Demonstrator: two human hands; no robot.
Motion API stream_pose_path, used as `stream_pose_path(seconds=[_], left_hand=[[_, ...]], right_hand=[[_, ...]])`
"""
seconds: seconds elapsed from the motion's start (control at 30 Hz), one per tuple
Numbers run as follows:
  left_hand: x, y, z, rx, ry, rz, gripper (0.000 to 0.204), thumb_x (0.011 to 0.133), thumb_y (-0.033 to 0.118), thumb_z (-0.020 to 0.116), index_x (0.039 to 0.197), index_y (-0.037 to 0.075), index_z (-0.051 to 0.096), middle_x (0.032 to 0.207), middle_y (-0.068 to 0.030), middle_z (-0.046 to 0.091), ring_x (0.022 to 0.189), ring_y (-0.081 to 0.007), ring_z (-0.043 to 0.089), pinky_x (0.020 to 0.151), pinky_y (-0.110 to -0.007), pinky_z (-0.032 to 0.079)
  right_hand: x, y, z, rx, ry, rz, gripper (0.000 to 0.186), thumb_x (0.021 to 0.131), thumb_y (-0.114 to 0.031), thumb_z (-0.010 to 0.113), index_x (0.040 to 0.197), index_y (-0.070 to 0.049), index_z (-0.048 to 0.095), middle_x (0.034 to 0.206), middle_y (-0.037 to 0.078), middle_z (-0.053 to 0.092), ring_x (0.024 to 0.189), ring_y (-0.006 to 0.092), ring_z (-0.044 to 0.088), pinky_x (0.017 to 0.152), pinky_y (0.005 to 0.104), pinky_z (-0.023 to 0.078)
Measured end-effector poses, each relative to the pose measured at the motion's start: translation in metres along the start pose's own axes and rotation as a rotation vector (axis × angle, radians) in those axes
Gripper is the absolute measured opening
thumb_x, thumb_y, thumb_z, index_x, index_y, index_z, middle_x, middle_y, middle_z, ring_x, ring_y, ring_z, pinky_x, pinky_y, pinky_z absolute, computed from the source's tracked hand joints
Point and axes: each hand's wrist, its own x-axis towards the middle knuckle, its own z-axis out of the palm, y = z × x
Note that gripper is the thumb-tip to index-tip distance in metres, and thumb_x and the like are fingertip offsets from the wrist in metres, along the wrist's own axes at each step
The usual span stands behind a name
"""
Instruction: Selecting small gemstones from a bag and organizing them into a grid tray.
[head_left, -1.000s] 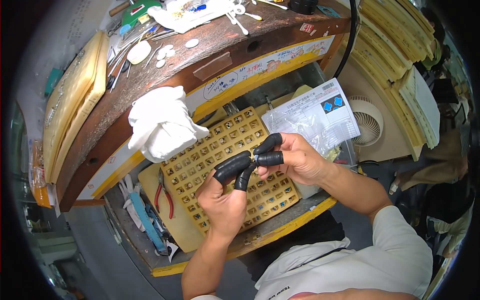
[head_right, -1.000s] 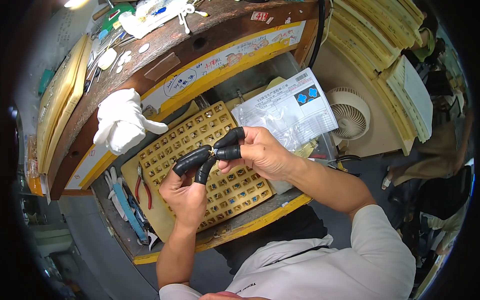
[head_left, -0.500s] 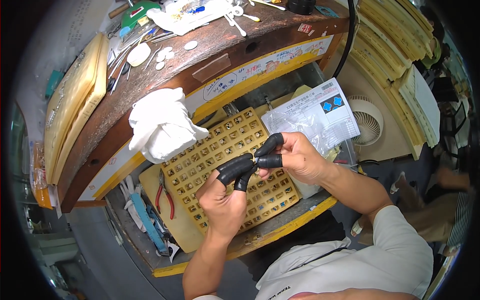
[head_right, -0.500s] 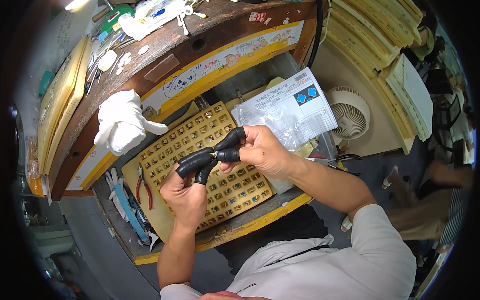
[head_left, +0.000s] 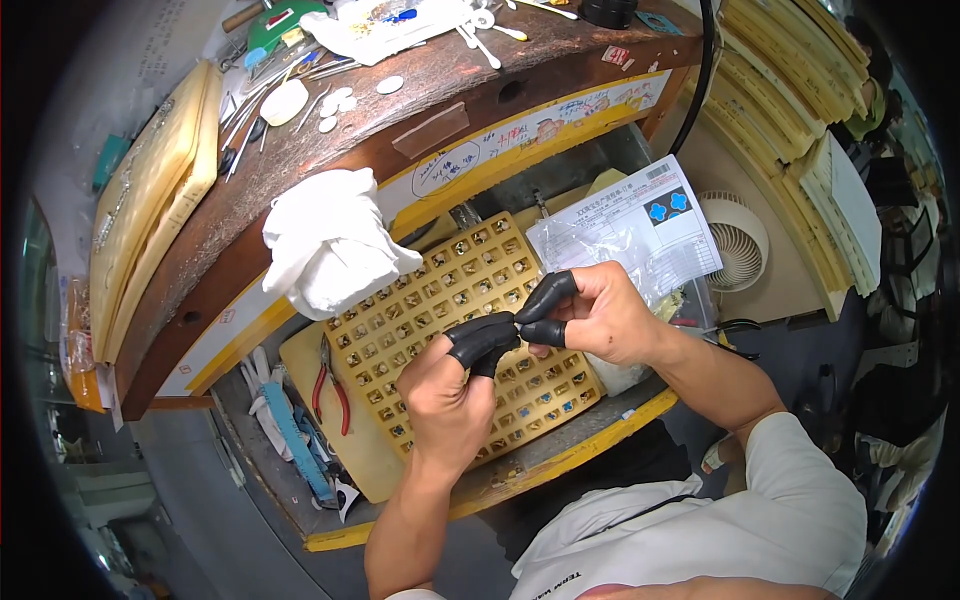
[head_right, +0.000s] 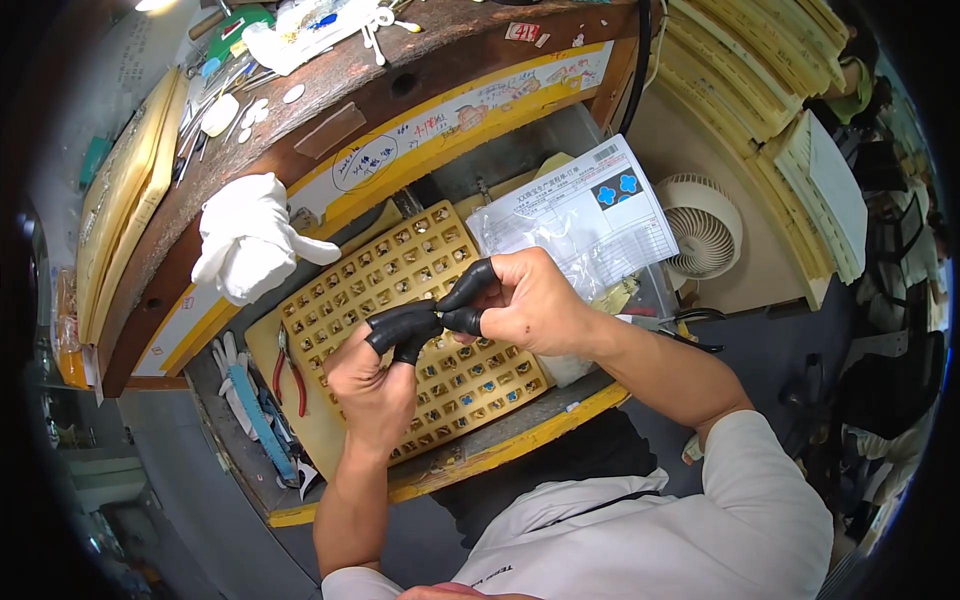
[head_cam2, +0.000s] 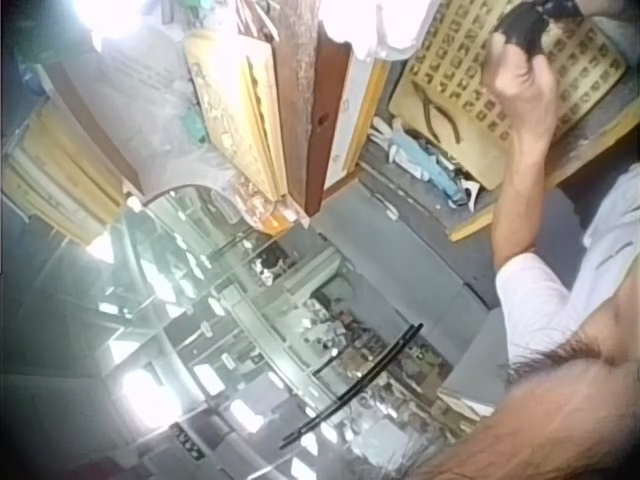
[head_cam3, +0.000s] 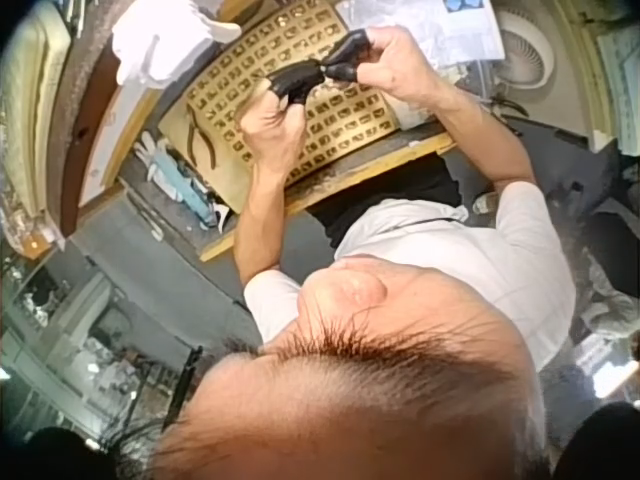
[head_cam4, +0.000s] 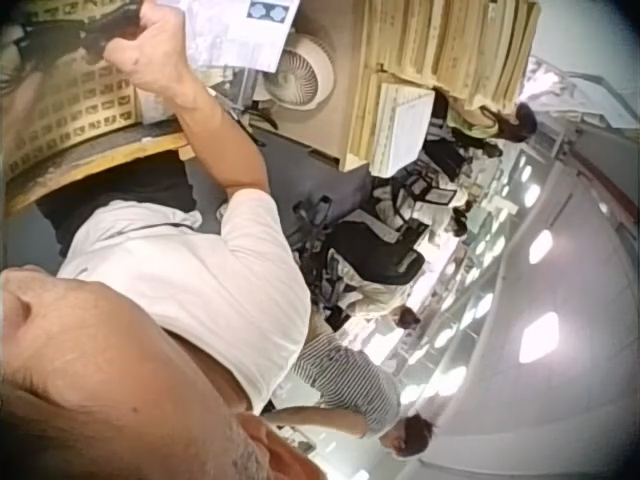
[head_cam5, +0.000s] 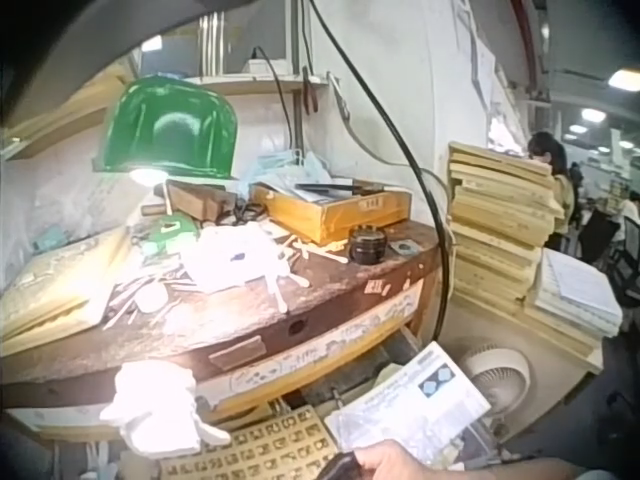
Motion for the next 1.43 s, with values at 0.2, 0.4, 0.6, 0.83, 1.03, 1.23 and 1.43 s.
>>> stream_pose_path(seconds=[0.2, 0.4, 0.6, 0.83, 1.03, 1.23, 1.43], left_hand=[[-0.002, 0.0, 0.004, -0.058, 0.055, -0.058, 0.027, 0.074, -0.019, 0.061, 0.093, -0.005, 0.073, 0.09, -0.0113, 0.073, 0.083, -0.0156, 0.068, 0.077, -0.026, 0.052], [-0.006, 0.0, 0.011, -0.211, 0.149, -0.237, 0.021, 0.078, -0.018, 0.065, 0.094, -0.006, 0.072, 0.092, -0.0086, 0.072, 0.085, -0.0128, 0.066, 0.078, -0.026, 0.052], [-0.004, -0.003, 0.006, -0.241, 0.1, -0.308, 0.021, 0.077, -0.013, 0.066, 0.091, -0.001, 0.075, 0.091, -0.0095, 0.074, 0.085, -0.0149, 0.069, 0.08, -0.026, 0.052], [-0.003, -0.004, 0.01, -0.361, 0.141, -0.376, 0.021, 0.078, -0.015, 0.067, 0.094, -0.003, 0.073, 0.093, -0.007, 0.073, 0.084, -0.0124, 0.067, 0.079, -0.025, 0.052], [-0.003, -0.002, 0.009, -0.391, 0.143, -0.456, 0.019, 0.08, -0.014, 0.068, 0.096, -0.004, 0.072, 0.094, -0.0059, 0.072, 0.085, -0.0095, 0.065, 0.078, -0.023, 0.052], [-0.005, -0.004, 0.011, -0.453, 0.141, -0.481, 0.021, 0.08, -0.016, 0.066, 0.097, -0.005, 0.07, 0.096, -0.0069, 0.072, 0.087, -0.0109, 0.066, 0.08, -0.025, 0.053], [-0.004, -0.004, 0.014, -0.14, 0.114, -0.131, 0.022, 0.08, -0.016, 0.063, 0.096, -0.003, 0.07, 0.098, -0.0124, 0.071, 0.089, -0.0195, 0.069, 0.082, -0.028, 0.055]], right_hand=[[0.0, 0.004, 0.001, 0.077, 0.003, 0.035, 0.011, 0.083, 0.008, 0.066, 0.094, 0.007, 0.066, 0.085, 0.013, 0.071, 0.076, 0.0159, 0.07, 0.069, 0.0281, 0.059], [-0.002, 0.005, 0.01, 0.23, 0.067, 0.106, 0.008, 0.087, 0.004, 0.066, 0.095, 0.005, 0.067, 0.088, 0.013, 0.07, 0.077, 0.0196, 0.071, 0.073, 0.0317, 0.06], [0.0, 0.01, 0.003, 0.435, -0.02, 0.178, 0.01, 0.091, -0.002, 0.062, 0.099, 0.004, 0.066, 0.088, 0.014, 0.07, 0.078, 0.0216, 0.071, 0.075, 0.0351, 0.059], [-0.001, 0.01, 0.006, 0.455, -0.038, 0.125, 0.012, 0.092, -0.002, 0.06, 0.102, 0.004, 0.066, 0.091, 0.015, 0.07, 0.08, 0.0216, 0.071, 0.076, 0.0346, 0.059], [-0.002, 0.004, 0.009, 0.245, -0.014, 0.023, 0.016, 0.093, 0.001, 0.06, 0.107, 0.007, 0.065, 0.094, 0.016, 0.07, 0.085, 0.0205, 0.071, 0.078, 0.0314, 0.059], [-0.002, 0.005, 0.008, 0.162, 0.001, 0.015, 0.015, 0.092, 0.0, 0.063, 0.105, 0.006, 0.062, 0.095, 0.014, 0.069, 0.086, 0.0187, 0.07, 0.078, 0.0302, 0.058], [0.001, 0.01, 0.002, 0.178, 0.036, -0.039, 0.016, 0.091, -0.003, 0.065, 0.104, 0.003, 0.058, 0.093, 0.012, 0.067, 0.086, 0.0181, 0.068, 0.08, 0.0311, 0.057]])
